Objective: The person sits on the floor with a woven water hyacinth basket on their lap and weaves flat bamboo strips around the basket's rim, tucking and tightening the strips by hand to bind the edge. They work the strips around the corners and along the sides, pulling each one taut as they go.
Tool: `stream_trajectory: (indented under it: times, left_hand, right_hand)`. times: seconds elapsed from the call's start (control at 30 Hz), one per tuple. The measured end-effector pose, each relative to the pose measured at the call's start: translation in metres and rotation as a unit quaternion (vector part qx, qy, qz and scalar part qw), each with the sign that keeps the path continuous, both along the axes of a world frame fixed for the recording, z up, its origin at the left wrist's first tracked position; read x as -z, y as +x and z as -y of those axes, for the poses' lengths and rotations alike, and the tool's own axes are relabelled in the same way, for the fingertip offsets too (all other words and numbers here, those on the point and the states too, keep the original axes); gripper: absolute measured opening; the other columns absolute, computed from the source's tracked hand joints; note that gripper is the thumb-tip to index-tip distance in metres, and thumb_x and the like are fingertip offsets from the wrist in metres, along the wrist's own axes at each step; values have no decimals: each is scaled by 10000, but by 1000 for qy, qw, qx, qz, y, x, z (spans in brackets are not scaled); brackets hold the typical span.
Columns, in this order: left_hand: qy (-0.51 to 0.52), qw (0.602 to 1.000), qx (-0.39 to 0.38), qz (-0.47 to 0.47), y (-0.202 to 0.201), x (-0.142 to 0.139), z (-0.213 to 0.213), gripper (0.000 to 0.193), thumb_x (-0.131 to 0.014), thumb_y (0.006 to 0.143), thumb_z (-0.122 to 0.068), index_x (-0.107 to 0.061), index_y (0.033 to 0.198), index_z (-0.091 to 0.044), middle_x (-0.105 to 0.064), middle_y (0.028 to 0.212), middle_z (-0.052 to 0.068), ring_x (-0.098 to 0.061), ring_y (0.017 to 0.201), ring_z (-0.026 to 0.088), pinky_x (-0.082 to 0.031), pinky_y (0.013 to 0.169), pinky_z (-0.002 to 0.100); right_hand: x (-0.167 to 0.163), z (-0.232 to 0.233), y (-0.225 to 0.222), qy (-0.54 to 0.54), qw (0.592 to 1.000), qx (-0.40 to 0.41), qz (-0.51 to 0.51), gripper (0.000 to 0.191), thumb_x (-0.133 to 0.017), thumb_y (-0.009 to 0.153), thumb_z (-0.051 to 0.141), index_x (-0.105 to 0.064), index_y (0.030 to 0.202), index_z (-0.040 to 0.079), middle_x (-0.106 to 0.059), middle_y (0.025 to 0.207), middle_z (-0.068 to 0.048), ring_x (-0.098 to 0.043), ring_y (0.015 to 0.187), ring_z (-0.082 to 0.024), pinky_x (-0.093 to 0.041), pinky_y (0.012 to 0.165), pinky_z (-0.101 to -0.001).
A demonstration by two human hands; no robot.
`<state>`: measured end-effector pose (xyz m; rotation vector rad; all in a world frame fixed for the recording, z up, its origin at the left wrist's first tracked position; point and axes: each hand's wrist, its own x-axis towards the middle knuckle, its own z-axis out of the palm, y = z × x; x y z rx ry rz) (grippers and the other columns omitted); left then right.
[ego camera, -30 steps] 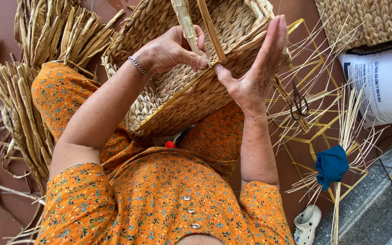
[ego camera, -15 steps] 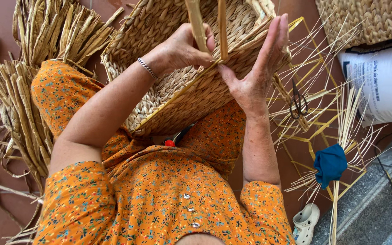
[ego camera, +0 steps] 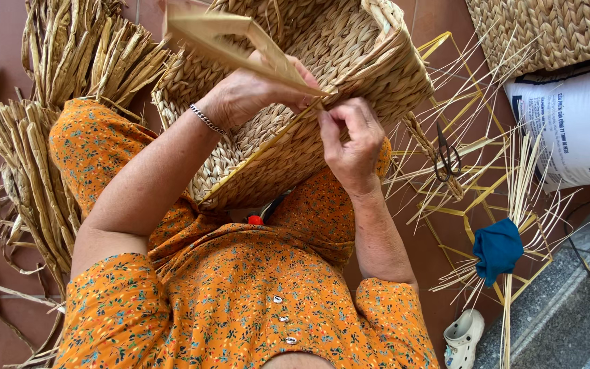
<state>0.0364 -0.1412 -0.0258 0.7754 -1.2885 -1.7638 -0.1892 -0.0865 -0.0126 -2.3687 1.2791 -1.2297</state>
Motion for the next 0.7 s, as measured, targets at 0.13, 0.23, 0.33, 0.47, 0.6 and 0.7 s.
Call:
stream_trajectory:
  times: [0.13,0.23,0.33,0.47,0.6,0.7]
  left_hand:
    - [36,998,28,-45,-5,2,-3,281,-802,903,-184,-752,1112,-4,-773,993,59,-726,907,128,-612,860,292]
    - [28,995,40,-84,-12,3,-3,306,-806,891,-183,-733,1147,-31,-754,1018,37,-720,941,119,-612,875,295]
    - [26,994,44,-98,-12,1,-4,276,-787,923,-183,-736,1149,-34,-760,1051,36,-727,970,113,-613,919,288]
    - [3,1000,14,-13,-6,-6,-4,245,-770,945,-154,-757,1156,-31,-753,1024,39,-690,940,86,-577,889,267]
    - [45,997,42,-48,-6,-11,1,223,-751,905,-117,-731,1113,-37,-755,1009,17,-713,935,71,-598,905,255]
    - [47,997,34,-45,-8,-8,1,229,-776,886,-83,-716,1101,-29,-735,983,16,-694,903,70,-590,864,244]
  right_hand:
    - [-10,-28,-18,33,999,-9,-2,176,-676,899,-28,-530,819,31,-621,839,-101,-602,703,-177,-503,606,-326]
    - [-10,-59,-38,43,999,-1,-25,165,-638,873,-71,-507,824,16,-644,886,-127,-634,740,-197,-528,631,-336]
    - [1,-97,-71,61,996,50,-36,173,-623,859,-98,-491,813,4,-646,881,-129,-634,722,-209,-529,624,-350]
    - [43,-147,-140,138,971,167,-104,152,-608,831,-106,-517,766,-2,-607,783,-107,-581,611,-189,-485,520,-332]
    - [87,-202,-204,237,907,286,-197,154,-600,838,-59,-520,744,32,-558,723,-59,-565,625,-174,-510,584,-368]
    - [100,-214,-218,320,836,335,-296,144,-671,865,23,-580,762,66,-596,747,-61,-590,733,-201,-510,739,-444]
